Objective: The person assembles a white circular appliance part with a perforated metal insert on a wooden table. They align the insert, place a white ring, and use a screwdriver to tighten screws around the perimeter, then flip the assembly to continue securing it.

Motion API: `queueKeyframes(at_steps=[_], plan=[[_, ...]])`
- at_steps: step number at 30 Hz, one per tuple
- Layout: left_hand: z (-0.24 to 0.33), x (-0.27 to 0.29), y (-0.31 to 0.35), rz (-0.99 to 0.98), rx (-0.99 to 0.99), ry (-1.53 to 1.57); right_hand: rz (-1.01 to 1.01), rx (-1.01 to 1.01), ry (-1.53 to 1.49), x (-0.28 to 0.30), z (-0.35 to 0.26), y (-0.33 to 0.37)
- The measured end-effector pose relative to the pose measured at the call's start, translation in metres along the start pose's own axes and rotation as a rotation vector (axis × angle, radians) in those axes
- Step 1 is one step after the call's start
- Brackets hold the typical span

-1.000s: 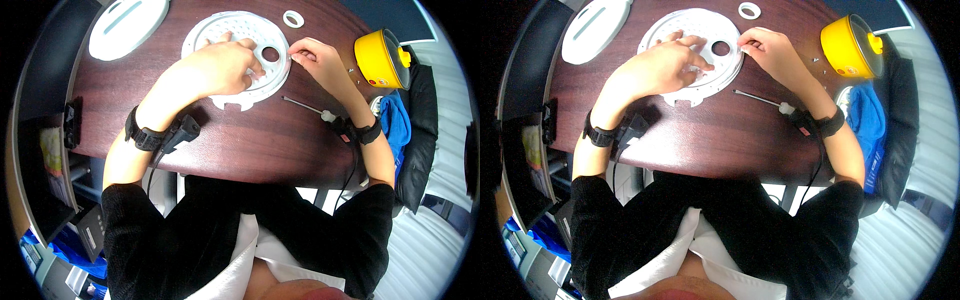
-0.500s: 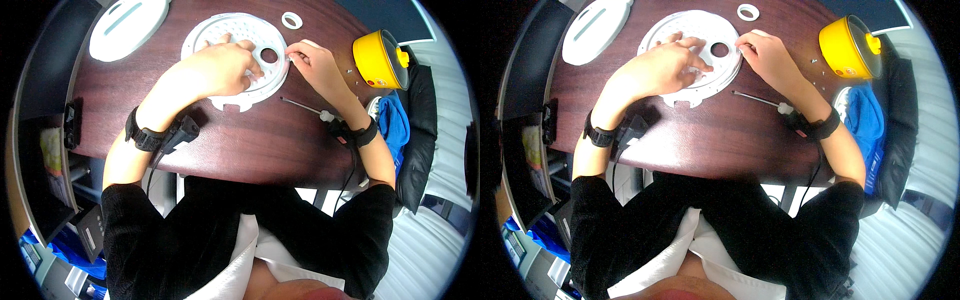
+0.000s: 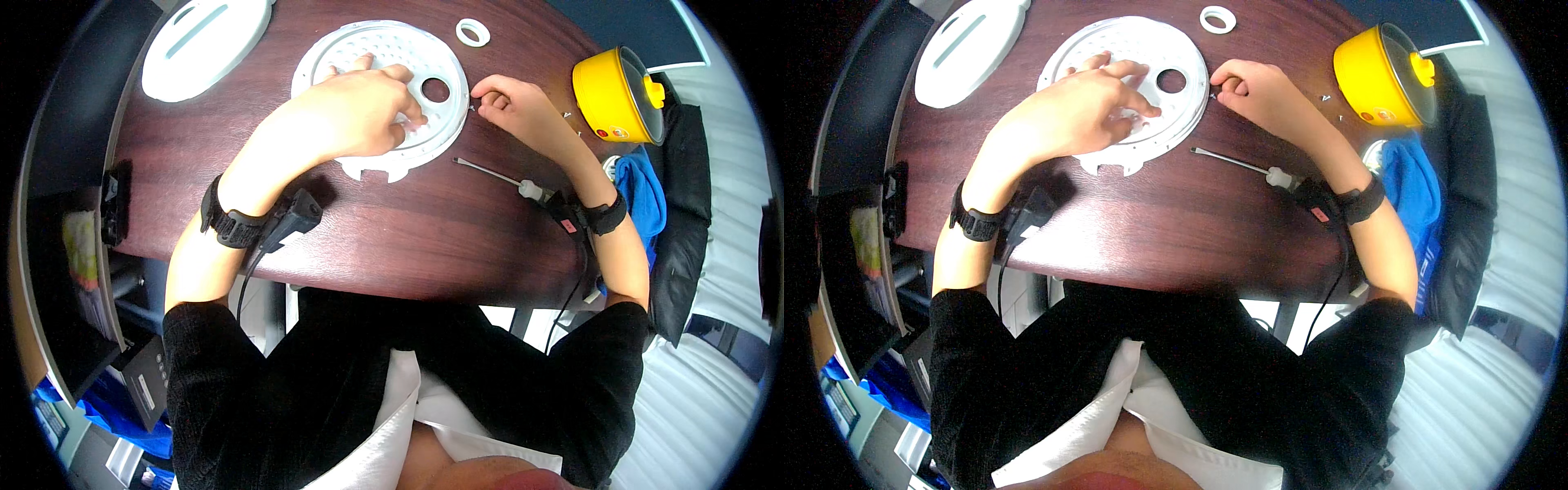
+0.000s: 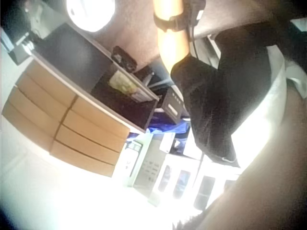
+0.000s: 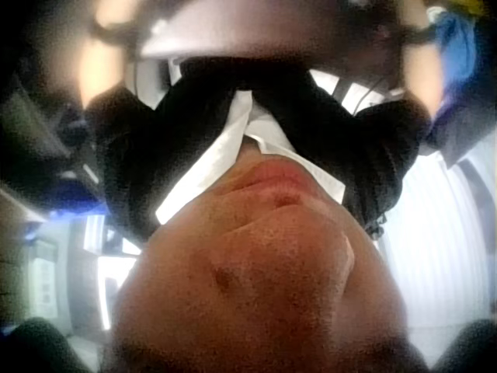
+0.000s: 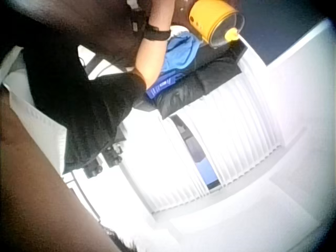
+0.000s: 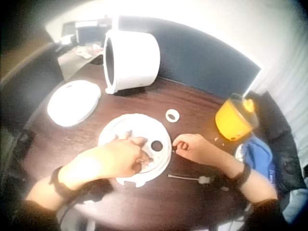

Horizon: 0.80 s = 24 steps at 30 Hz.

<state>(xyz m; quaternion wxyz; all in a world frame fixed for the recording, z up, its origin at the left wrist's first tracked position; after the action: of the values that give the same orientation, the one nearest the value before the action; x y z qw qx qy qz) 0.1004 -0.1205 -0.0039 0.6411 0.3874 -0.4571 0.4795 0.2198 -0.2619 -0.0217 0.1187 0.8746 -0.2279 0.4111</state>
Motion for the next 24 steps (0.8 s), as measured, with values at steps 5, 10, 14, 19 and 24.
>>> queueKeyframes(at_steps=[5, 10, 14, 19, 24], plan=[[0.000, 0.000, 0.000, -0.008, 0.004, -0.020, -0.031, 0.009, 0.077, -0.005, -0.005, -0.003], [0.000, 0.001, 0.001, -0.018, 0.005, -0.029, -0.094, 0.022, 0.143, -0.006, -0.002, -0.012], [0.001, 0.001, 0.000, -0.010, -0.006, -0.042, -0.089, 0.093, 0.235, -0.010, -0.003, -0.017], [0.001, 0.000, 0.001, -0.008, -0.003, -0.031, -0.134, 0.085, 0.316, -0.008, -0.014, -0.021], [0.003, 0.001, -0.001, -0.009, -0.012, -0.034, -0.145, 0.066, 0.174, -0.008, 0.007, -0.020]])
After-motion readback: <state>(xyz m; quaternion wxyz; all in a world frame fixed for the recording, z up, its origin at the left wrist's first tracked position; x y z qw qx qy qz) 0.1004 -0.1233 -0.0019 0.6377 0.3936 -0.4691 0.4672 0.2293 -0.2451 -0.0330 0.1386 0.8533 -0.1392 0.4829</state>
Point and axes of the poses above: each hand's wrist, its own y-axis away from the middle knuckle, its own x-axis out of the back of the hand, z = x × y, the point moved 7 cm from there along -y, towards the middle knuckle, and after that the axes turned 3 degrees about -x, right-handed, at the moved point
